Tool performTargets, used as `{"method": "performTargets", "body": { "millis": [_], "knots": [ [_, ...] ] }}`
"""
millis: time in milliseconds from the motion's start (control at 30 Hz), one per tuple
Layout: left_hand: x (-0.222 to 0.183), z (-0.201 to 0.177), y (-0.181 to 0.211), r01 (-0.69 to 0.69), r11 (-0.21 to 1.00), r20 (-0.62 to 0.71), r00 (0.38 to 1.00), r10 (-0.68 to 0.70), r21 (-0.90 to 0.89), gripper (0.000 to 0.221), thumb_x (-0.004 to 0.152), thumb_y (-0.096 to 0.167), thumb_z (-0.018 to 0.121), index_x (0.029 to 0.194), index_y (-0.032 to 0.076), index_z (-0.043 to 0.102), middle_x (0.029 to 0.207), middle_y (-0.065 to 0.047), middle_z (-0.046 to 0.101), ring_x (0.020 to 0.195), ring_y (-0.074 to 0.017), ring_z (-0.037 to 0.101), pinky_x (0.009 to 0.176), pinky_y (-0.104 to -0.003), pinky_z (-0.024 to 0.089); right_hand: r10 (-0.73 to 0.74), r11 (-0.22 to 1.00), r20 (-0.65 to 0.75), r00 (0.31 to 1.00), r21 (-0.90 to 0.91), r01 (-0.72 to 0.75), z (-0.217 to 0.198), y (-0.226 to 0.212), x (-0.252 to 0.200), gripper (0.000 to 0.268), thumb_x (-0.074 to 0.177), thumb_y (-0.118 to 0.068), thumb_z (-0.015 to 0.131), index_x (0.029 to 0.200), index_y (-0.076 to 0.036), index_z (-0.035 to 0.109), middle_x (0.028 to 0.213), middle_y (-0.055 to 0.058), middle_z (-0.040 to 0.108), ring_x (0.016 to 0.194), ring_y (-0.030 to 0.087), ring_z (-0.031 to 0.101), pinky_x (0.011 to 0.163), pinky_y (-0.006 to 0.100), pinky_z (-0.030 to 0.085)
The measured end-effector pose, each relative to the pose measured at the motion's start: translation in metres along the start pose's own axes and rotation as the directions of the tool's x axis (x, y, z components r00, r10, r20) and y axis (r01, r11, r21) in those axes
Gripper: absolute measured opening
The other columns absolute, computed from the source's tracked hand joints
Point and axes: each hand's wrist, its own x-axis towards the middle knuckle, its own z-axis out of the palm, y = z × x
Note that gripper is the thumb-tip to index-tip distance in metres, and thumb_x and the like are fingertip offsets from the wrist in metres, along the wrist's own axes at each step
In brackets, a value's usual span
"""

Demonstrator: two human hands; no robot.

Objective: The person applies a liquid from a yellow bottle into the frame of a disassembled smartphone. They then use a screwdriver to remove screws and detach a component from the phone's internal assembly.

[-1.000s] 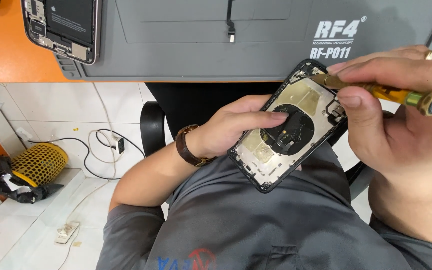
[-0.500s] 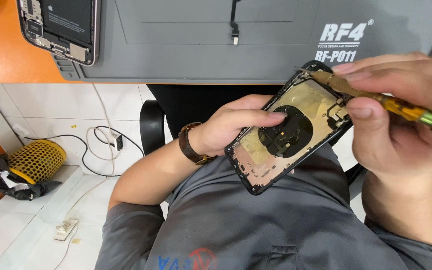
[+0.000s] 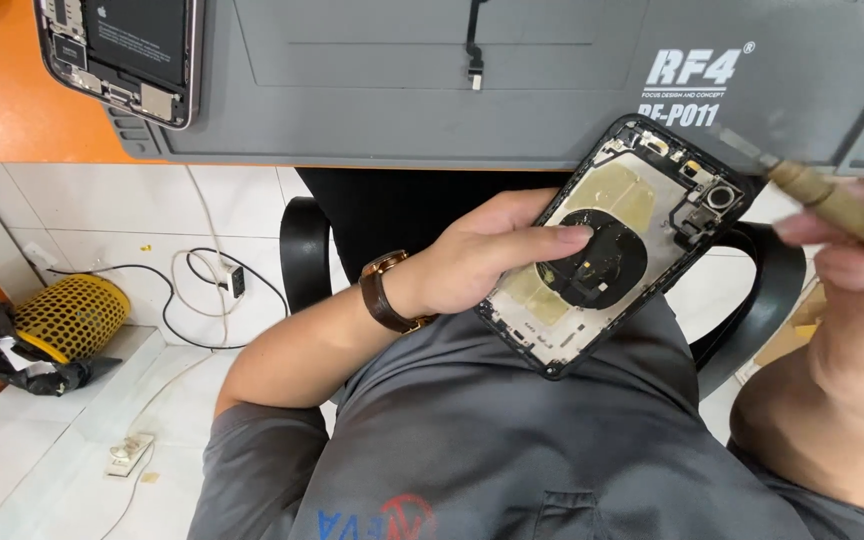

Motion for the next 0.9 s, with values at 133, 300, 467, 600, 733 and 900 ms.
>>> {"method": "performTargets", "body": {
  "millis": [133, 300, 467, 600, 733, 900],
  "knots": [
    [0.003, 0.006, 0.002, -0.107, 0.986, 0.008, 0.994, 0.107, 0.128, 0.022, 0.114, 0.03, 0.06, 0.11, 0.009, 0.066, 0.107, 0.004, 0.071, 0.099, -0.008, 0.067, 0.091, -0.025, 0.058, -0.078, 0.996, -0.187, 0.979, -0.047, 0.07, 0.013, -0.005, -0.021, 0.043, 0.137, -0.014, 0.044, 0.14, 0.028, 0.05, 0.126, 0.045, 0.063, 0.102, 0.051, 0.066, 0.105, 0.056, 0.053],
    [0.001, 0.004, 0.001, -0.077, 0.991, -0.007, 0.997, 0.079, 0.113, 0.022, 0.113, 0.03, 0.061, 0.108, 0.009, 0.066, 0.103, 0.005, 0.071, 0.093, -0.0069, 0.067, 0.082, -0.024, 0.057, -0.178, 0.984, -0.14, 0.974, -0.055, 0.172, 0.025, -0.043, 0.016, 0.029, 0.124, 0.004, 0.053, 0.126, 0.029, 0.068, 0.103, 0.033, 0.058, 0.097, 0.045, 0.052, 0.101, 0.056, 0.041],
    [-0.001, 0.005, 0.003, -0.022, 1.0, -0.04, 0.999, 0.021, -0.009, 0.021, 0.11, 0.023, 0.067, 0.116, 0.003, 0.071, 0.104, -0.002, 0.077, 0.089, -0.0103, 0.072, 0.077, -0.025, 0.06, -0.556, 0.81, -0.047, 0.83, -0.256, 0.528, 0.046, -0.07, 0.049, 0.016, 0.108, 0.004, 0.08, 0.099, 0.018, 0.079, 0.071, 0.023, 0.064, 0.054, 0.034, 0.045, 0.055, 0.048, 0.037],
    [0.001, -0.001, -0.012, 0.025, 0.97, -0.165, 0.984, -0.067, -0.243, 0.024, 0.109, 0.023, 0.069, 0.107, 0.001, 0.078, 0.096, -0.01, 0.081, 0.082, -0.0186, 0.078, 0.073, -0.031, 0.063, -0.57, 0.797, -0.045, 0.82, -0.273, 0.539, 0.049, -0.071, 0.052, 0.016, 0.107, 0.004, 0.081, 0.097, 0.017, 0.081, 0.068, 0.022, 0.059, 0.054, 0.034, 0.041, 0.054, 0.047, 0.034],
    [0.0, -0.006, -0.013, -0.056, 0.96, -0.018, 0.998, 0.054, -0.274, 0.035, 0.119, 0.029, 0.05, 0.119, 0.002, 0.073, 0.113, -0.009, 0.079, 0.102, -0.0177, 0.075, 0.095, -0.033, 0.061, -0.593, 0.779, -0.069, 0.802, -0.301, 0.55, 0.051, -0.069, 0.05, 0.017, 0.108, 0.005, 0.082, 0.098, 0.018, 0.082, 0.07, 0.021, 0.063, 0.054, 0.032, 0.044, 0.053, 0.046, 0.035],
    [-0.01, -0.006, -0.008, -0.056, 0.964, -0.018, 0.998, 0.053, -0.259, 0.037, 0.112, 0.016, 0.068, 0.142, -0.005, 0.066, 0.129, -0.014, 0.078, 0.114, -0.0246, 0.077, 0.101, -0.037, 0.063, -0.554, 0.818, -0.105, 0.826, -0.255, 0.516, 0.048, -0.064, 0.039, 0.019, 0.109, 0.006, 0.08, 0.1, 0.023, 0.082, 0.072, 0.025, 0.064, 0.054, 0.035, 0.046, 0.054, 0.048, 0.037]
  ]
}}
